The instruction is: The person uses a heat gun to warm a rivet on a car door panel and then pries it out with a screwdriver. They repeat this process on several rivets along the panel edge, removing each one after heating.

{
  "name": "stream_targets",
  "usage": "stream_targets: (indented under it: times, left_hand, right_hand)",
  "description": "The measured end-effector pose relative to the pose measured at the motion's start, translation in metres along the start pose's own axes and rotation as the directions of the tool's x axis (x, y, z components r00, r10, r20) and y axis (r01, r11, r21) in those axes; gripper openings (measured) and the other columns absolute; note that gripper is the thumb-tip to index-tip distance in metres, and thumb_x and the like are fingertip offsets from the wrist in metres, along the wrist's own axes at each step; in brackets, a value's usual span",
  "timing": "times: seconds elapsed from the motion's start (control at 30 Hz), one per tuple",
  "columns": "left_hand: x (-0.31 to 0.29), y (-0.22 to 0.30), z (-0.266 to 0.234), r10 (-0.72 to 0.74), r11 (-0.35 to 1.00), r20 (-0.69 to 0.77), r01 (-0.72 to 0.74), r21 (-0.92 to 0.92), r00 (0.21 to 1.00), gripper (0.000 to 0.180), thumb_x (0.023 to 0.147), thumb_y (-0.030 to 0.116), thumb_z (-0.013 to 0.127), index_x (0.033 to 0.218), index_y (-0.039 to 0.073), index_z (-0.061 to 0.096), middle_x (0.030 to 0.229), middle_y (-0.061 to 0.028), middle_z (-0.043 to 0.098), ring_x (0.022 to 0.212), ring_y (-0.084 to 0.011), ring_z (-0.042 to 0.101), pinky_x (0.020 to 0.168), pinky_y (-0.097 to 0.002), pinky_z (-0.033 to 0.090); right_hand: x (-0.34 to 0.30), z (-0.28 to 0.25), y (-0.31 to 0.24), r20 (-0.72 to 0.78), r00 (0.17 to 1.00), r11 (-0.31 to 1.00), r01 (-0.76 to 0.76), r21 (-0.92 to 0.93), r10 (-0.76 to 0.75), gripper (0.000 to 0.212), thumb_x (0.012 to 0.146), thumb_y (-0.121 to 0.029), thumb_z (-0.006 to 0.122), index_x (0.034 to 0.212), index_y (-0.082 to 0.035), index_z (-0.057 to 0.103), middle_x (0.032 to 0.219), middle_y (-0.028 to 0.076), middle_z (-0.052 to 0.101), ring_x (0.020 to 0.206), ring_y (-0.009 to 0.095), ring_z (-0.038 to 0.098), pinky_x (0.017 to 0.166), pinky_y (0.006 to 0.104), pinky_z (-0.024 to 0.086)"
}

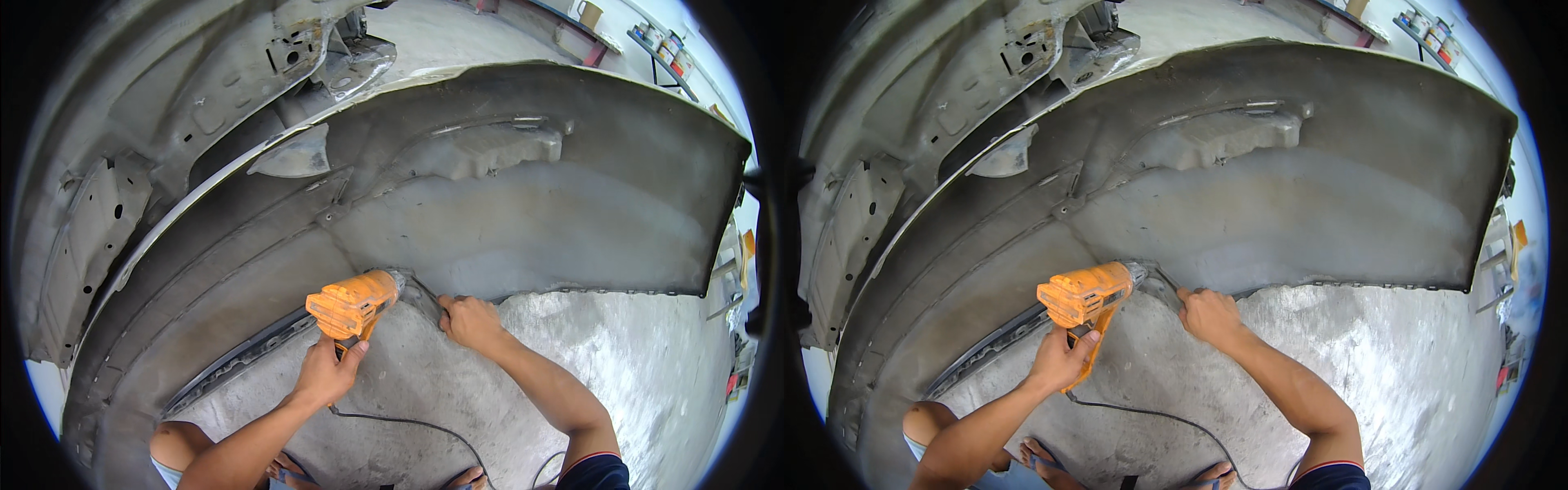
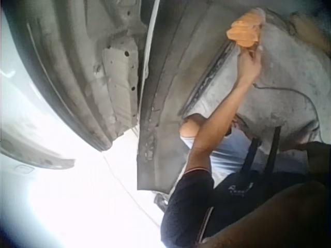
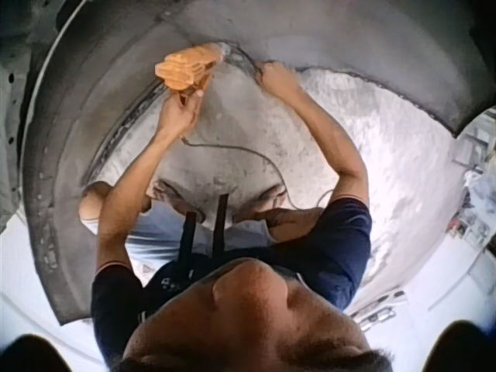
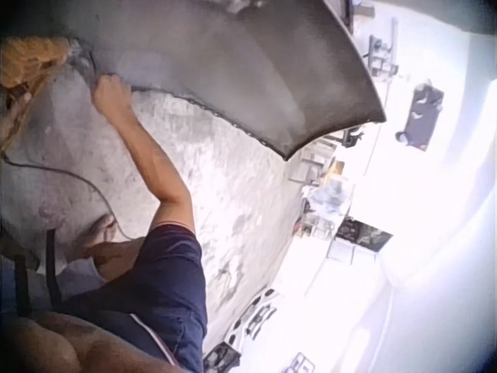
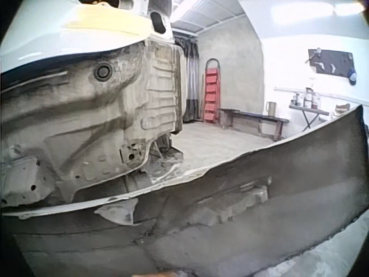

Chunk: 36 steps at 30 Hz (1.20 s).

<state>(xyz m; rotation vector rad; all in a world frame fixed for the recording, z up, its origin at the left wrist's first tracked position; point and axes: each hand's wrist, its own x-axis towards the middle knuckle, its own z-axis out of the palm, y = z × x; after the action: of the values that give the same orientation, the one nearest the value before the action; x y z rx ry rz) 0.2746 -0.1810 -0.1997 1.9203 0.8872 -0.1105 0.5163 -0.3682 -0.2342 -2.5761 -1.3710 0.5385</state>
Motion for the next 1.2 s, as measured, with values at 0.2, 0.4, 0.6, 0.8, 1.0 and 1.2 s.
stream_targets:
  times: [0.2, 0.4, 0.6, 0.8, 1.0, 1.2]
  left_hand:
    - [0.000, 0.000, -0.002, 0.008, 0.995, -0.018, -0.010, -0.103, 1.000, 0.054, 0.102, 0.042, 0.069, 0.126, -0.005, 0.058, 0.094, -0.0189, 0.075, 0.084, -0.0309, 0.075, 0.077, -0.0419, 0.058]
    - [-0.005, 0.012, -0.001, 0.007, 0.979, 0.001, -0.007, -0.203, 1.000, 0.041, 0.104, 0.032, 0.068, 0.122, -0.002, 0.056, 0.088, -0.0069, 0.067, 0.070, -0.0138, 0.065, 0.066, -0.0316, 0.054]
    - [-0.007, 0.021, -0.006, -0.024, 0.988, 0.013, 0.025, -0.155, 1.000, 0.037, 0.105, 0.027, 0.067, 0.124, -0.001, 0.053, 0.091, -0.0053, 0.064, 0.069, -0.0118, 0.063, 0.064, -0.0301, 0.053]
    - [-0.006, 0.015, -0.004, 0.014, 0.987, -0.028, -0.018, -0.160, 1.000, 0.042, 0.104, 0.032, 0.069, 0.121, -0.005, 0.057, 0.088, -0.0080, 0.068, 0.067, -0.0143, 0.067, 0.059, -0.0313, 0.054]
    - [-0.007, 0.013, -0.004, 0.045, 0.987, -0.067, -0.054, -0.150, 0.997, 0.047, 0.103, 0.035, 0.070, 0.121, -0.006, 0.058, 0.088, -0.0107, 0.072, 0.066, -0.0161, 0.069, 0.056, -0.0324, 0.054]
    - [-0.006, 0.014, -0.006, 0.020, 0.992, -0.038, -0.025, -0.126, 0.999, 0.048, 0.103, 0.036, 0.070, 0.122, -0.006, 0.058, 0.091, -0.0114, 0.072, 0.067, -0.0159, 0.069, 0.055, -0.0324, 0.054]
  right_hand:
    - [0.002, 0.001, 0.004, 0.057, 0.998, 1.000, -0.009, 0.022, 0.007, 0.032, 0.095, -0.022, 0.064, 0.123, -0.007, 0.067, 0.091, 0.021, 0.076, 0.087, 0.042, 0.075, 0.075, 0.0545, 0.060]
    - [0.008, -0.008, 0.013, 0.034, 0.999, 1.000, -0.020, 0.023, 0.020, 0.035, 0.096, -0.023, 0.064, 0.128, -0.012, 0.071, 0.094, 0.016, 0.078, 0.089, 0.038, 0.075, 0.079, 0.0509, 0.061]
    - [0.011, -0.029, 0.026, 0.062, 0.993, 0.991, -0.101, 0.082, 0.096, 0.036, 0.096, -0.024, 0.065, 0.130, -0.015, 0.073, 0.099, 0.016, 0.079, 0.094, 0.037, 0.075, 0.084, 0.0487, 0.060]
    - [0.013, -0.028, 0.019, 0.083, 0.992, 0.993, -0.098, 0.068, 0.093, 0.038, 0.096, -0.025, 0.065, 0.132, -0.015, 0.073, 0.099, 0.016, 0.079, 0.096, 0.036, 0.075, 0.087, 0.0495, 0.060]
    - [0.016, -0.029, 0.019, 0.165, 0.979, 0.985, -0.137, 0.101, 0.119, 0.040, 0.097, -0.027, 0.067, 0.134, -0.013, 0.072, 0.110, 0.019, 0.077, 0.105, 0.037, 0.074, 0.092, 0.0492, 0.059]
    - [0.023, -0.030, 0.022, 0.163, 0.984, 0.990, -0.094, 0.102, 0.076, 0.039, 0.096, -0.025, 0.068, 0.133, -0.012, 0.073, 0.110, 0.019, 0.077, 0.106, 0.037, 0.073, 0.094, 0.0497, 0.058]
